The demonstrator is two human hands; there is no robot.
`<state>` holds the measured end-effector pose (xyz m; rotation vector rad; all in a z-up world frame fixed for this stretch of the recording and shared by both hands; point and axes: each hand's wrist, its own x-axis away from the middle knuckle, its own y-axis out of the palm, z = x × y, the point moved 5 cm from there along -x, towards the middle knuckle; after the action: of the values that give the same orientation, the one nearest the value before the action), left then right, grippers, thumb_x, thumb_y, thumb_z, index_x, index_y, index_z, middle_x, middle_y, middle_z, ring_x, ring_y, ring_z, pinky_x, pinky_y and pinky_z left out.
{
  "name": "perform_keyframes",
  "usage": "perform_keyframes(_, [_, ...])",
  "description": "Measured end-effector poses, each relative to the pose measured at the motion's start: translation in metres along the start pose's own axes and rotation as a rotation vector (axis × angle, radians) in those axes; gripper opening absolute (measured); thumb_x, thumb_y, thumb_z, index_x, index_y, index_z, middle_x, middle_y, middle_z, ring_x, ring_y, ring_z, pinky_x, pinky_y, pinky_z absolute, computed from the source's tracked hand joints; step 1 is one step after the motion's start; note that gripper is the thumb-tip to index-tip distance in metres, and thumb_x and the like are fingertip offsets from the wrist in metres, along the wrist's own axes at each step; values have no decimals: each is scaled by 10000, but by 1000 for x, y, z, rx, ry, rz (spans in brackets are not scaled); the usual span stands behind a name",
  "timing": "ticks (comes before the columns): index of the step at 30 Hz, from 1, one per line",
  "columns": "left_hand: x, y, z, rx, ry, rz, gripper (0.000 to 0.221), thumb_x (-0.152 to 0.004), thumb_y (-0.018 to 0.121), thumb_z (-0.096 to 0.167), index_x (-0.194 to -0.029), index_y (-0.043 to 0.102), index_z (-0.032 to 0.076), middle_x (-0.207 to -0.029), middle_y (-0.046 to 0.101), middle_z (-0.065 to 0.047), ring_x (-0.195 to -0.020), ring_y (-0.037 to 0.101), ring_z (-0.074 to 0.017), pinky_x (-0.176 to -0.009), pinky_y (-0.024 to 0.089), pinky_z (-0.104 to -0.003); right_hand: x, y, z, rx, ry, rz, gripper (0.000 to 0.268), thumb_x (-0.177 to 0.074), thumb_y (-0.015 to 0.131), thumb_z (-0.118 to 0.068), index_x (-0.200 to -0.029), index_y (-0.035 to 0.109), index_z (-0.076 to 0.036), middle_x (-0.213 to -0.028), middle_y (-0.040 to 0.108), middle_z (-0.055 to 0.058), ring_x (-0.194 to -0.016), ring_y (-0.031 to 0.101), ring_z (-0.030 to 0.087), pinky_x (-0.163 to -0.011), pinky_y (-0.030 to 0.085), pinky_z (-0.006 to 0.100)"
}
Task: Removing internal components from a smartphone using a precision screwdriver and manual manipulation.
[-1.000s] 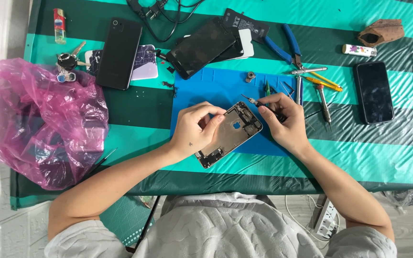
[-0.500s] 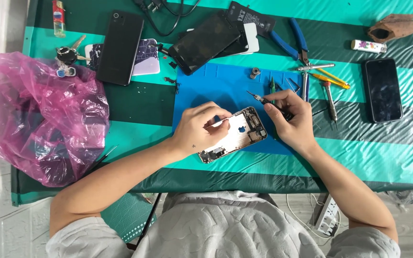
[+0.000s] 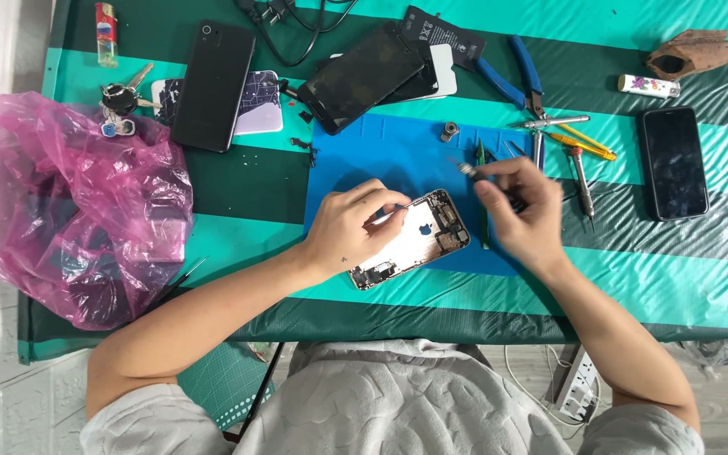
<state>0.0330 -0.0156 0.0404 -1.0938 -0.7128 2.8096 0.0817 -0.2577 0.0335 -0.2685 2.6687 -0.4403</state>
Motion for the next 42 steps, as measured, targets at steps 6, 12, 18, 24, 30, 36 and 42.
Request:
perform_keyframes(6, [5,-2,-2,-78,-74,-122,51,-973,665,85,-964,637,126,-769,595,26,-543,501,-121,-472,397,-297,-5,-53,-19,290,-160,185,87,-1116,676,-1,-1148,654,78,-698,534,76,-560,394,131,-557,283,310])
perform_keyframes(12, [7,0,-1,-83,-74,-138,149,-951,658,70,-847,565,122,-667,532,34,-512,438,-115,-451,356,-299,-9,-70,-12,490,-254,235,99,-1137,721,19,-1145,690,112,-736,426,76,-630,373,172,-613,335,361])
perform_keyframes(18, [5,1,0,-99,-55,-210,123,-900,697,100,-861,587,137,-621,540,63,-491,478,-116,-440,394,-299,-12,-49,-7,594,-180,42,133,-1101,786,-56,-1179,738,41,-700,526,71,-599,464,170,-603,384,315])
perform_keyframes(24, [6,5,-5,-88,-54,-262,44,-991,700,175,-1028,693,151,-681,635,42,-490,521,-100,-446,387,-286,-15,-42,-4,673,-242,-7,151,-1075,843,-58,-1183,792,34,-884,742,105,-692,652,183,-622,494,291])
perform_keyframes(30, [3,6,-5,-85,-15,-238,20,-992,698,127,-997,717,131,-751,705,28,-510,566,-84,-454,390,-259,-14,-40,-6,662,-229,-46,149,-1086,842,-47,-1194,799,45,-827,701,101,-662,610,201,-610,462,316])
perform_keyframes(36, [2,6,-3,-73,-16,-220,36,-979,721,114,-998,747,130,-791,720,21,-533,574,-88,-485,431,-260,-12,-37,-7,663,-260,-73,156,-1098,833,-60,-1205,801,49,-857,702,97,-646,604,190,-589,434,301])
perform_keyframes(42, [3,4,-5,-65,-41,-222,26,-981,729,135,-1006,732,142,-712,659,38,-521,541,-84,-493,434,-262,-12,-37,-9,645,-242,-83,161,-1104,838,-36,-1222,796,65,-862,696,103,-655,602,194,-608,435,303])
